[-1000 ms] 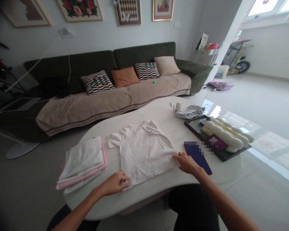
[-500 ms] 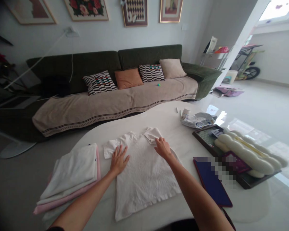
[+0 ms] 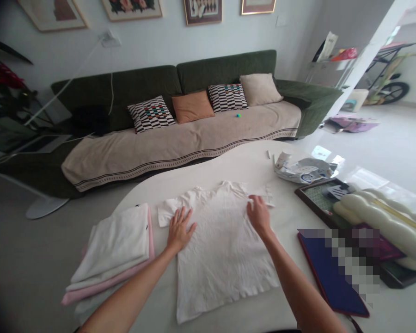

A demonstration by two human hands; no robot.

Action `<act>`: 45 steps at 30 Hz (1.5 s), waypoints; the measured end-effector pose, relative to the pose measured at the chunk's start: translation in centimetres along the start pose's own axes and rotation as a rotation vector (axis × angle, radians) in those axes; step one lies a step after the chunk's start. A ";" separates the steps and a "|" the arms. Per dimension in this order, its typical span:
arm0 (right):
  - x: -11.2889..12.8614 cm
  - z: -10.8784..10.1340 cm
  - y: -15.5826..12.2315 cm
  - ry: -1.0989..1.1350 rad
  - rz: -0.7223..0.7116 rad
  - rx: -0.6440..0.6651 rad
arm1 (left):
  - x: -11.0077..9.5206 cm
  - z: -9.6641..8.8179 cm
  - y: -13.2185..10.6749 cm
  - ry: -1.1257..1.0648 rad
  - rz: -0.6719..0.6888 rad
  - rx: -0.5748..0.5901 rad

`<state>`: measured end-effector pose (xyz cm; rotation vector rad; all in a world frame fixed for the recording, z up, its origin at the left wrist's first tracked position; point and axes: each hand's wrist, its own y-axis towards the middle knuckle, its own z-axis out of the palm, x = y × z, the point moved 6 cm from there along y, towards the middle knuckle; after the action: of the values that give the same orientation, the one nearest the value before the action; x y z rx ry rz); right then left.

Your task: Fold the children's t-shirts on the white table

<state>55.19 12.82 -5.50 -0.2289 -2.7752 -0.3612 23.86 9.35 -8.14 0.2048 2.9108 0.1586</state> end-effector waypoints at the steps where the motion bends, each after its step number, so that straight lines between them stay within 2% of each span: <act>1: 2.1 1.5 -0.6 -0.008 -0.124 0.074 | 0.0 0.0 -0.1 -0.001 0.000 0.001; 3: 4.9 4.2 -1.7 -0.068 -0.276 0.212 | 0.0 0.1 -0.2 0.005 0.000 0.004; 5: 5.4 5.9 -2.0 -0.152 -0.250 0.263 | 0.1 0.3 -0.1 0.024 -0.002 0.005; 7: 4.9 6.6 -1.7 -0.214 -0.197 0.253 | 0.2 0.5 0.3 0.055 -0.007 -0.002; 14: 3.4 7.1 0.2 -0.288 -0.177 0.208 | 0.9 1.5 3.9 0.113 0.006 0.008; 18: 3.7 6.6 1.5 -0.289 -0.195 0.221 | 0.9 1.5 4.3 0.118 0.020 -0.022; 20: 4.8 5.6 1.1 -0.290 -0.205 0.229 | 0.9 1.5 4.2 0.112 0.019 -0.004; 22: 7.3 4.2 -1.2 -0.255 -0.254 0.239 | 0.9 1.6 4.0 0.100 0.012 0.021; 23: 9.0 3.6 -3.2 -0.218 -0.297 0.251 | 0.9 1.7 4.0 0.092 0.007 0.032; 27: 16.3 3.2 -15.8 0.091 -0.547 0.490 | 0.9 1.8 4.4 0.054 -0.015 0.102; 29: 18.0 3.6 -21.5 0.158 -0.580 0.558 | 1.0 1.6 4.7 0.006 -0.019 0.183; 31: 18.2 4.0 -25.3 0.165 -0.561 0.566 | 1.4 1.1 5.0 -0.068 -0.021 0.272; 34: 17.3 3.5 -27.2 0.164 -0.519 0.532 | 3.4 -0.9 5.3 -0.125 -0.065 0.282; 37: 16.6 1.7 -26.9 0.193 -0.497 0.482 | 7.4 -3.3 5.6 -0.103 -0.206 0.170; 39: 16.4 0.6 -26.3 0.193 -0.433 0.458 | 10.2 -4.0 5.7 -0.107 -0.322 0.123; 42: 16.5 -0.1 -25.7 0.163 -0.380 0.447 | 12.9 -3.7 6.2 -0.158 -0.450 0.117; 45: 17.2 0.4 -25.7 0.146 -0.422 0.412 | 13.8 -2.7 6.6 -0.245 -0.548 0.125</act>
<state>33.94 -9.65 -5.60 0.4668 -2.6586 0.1010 10.73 17.66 -7.56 -0.5146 2.6162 -0.1298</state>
